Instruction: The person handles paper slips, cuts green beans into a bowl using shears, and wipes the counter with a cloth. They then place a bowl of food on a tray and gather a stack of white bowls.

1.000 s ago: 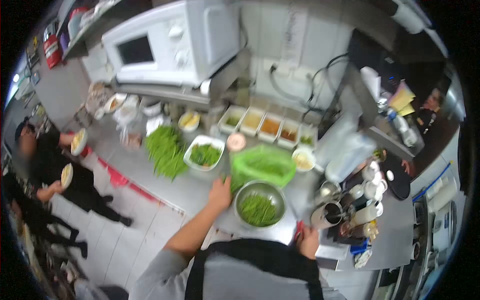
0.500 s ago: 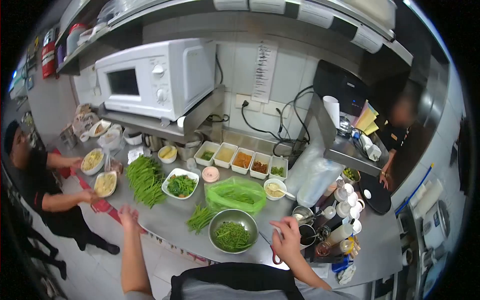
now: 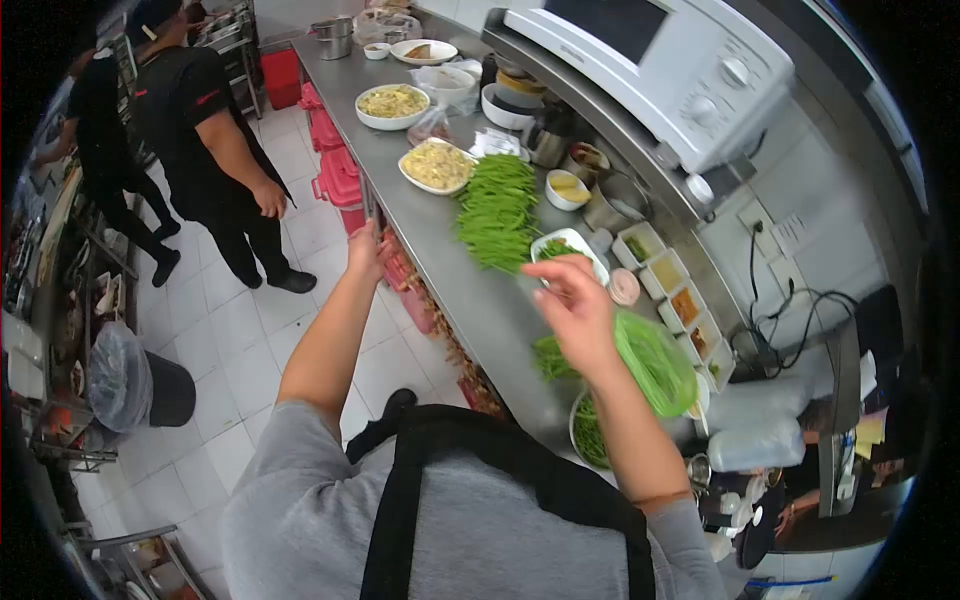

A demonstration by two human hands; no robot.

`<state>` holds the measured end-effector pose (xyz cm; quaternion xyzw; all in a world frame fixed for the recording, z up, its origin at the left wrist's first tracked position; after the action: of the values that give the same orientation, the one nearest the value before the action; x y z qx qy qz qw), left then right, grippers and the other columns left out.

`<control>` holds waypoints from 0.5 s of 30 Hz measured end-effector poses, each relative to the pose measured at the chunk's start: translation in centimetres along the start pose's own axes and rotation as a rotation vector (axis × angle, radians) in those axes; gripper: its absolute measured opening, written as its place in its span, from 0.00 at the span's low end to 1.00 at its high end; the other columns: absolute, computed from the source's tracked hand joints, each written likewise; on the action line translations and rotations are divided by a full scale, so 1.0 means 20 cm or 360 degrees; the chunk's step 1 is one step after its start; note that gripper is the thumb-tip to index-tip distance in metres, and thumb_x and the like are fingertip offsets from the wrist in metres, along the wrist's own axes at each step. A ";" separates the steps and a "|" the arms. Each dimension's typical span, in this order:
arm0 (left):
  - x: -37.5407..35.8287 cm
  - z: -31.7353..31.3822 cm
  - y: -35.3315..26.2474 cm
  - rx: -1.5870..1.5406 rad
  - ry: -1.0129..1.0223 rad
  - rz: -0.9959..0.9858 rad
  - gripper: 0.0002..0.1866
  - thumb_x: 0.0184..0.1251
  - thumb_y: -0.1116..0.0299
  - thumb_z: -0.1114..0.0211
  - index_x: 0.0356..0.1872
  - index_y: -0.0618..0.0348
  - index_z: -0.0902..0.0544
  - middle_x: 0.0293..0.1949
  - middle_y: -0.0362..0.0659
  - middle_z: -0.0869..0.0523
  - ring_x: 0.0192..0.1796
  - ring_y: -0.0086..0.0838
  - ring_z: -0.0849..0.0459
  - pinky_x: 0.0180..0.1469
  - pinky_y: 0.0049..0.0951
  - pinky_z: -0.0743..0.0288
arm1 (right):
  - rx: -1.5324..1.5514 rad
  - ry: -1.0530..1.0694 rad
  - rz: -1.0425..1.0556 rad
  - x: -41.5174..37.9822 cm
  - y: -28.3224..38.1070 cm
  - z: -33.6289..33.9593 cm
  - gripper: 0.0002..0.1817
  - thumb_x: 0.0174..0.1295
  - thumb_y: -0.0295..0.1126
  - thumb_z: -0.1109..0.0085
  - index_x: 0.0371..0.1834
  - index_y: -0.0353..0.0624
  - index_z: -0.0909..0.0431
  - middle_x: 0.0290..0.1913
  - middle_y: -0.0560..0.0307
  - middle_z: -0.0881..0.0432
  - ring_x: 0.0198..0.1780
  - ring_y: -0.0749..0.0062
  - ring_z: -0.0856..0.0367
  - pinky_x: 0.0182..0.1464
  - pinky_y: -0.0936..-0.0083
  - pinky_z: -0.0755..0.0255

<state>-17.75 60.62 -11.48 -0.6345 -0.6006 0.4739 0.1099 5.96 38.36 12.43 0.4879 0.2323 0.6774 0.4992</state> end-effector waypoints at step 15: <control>1.00 -0.28 -0.46 0.0270 0.0375 -0.0117 0.25 0.61 0.59 0.40 0.54 0.54 0.39 0.44 0.47 0.30 0.41 0.33 0.27 0.45 0.31 0.27 | 0.1632 -0.0608 -0.1610 1.01 -1.43 -1.12 0.19 0.68 0.34 0.63 0.54 0.29 0.40 0.46 0.38 0.26 0.47 0.52 0.23 0.50 0.62 0.26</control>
<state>-23.04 82.69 -11.31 -0.6518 -0.5641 0.4410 0.2500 -1.64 71.72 -11.04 0.6024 0.6245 0.0748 0.4914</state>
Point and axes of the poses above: each hand's wrist, its own x-axis towards the middle knuckle, its own z-axis out of the back of the hand, y = z × x, the point moved 4 cm from there along x, towards the middle knuckle
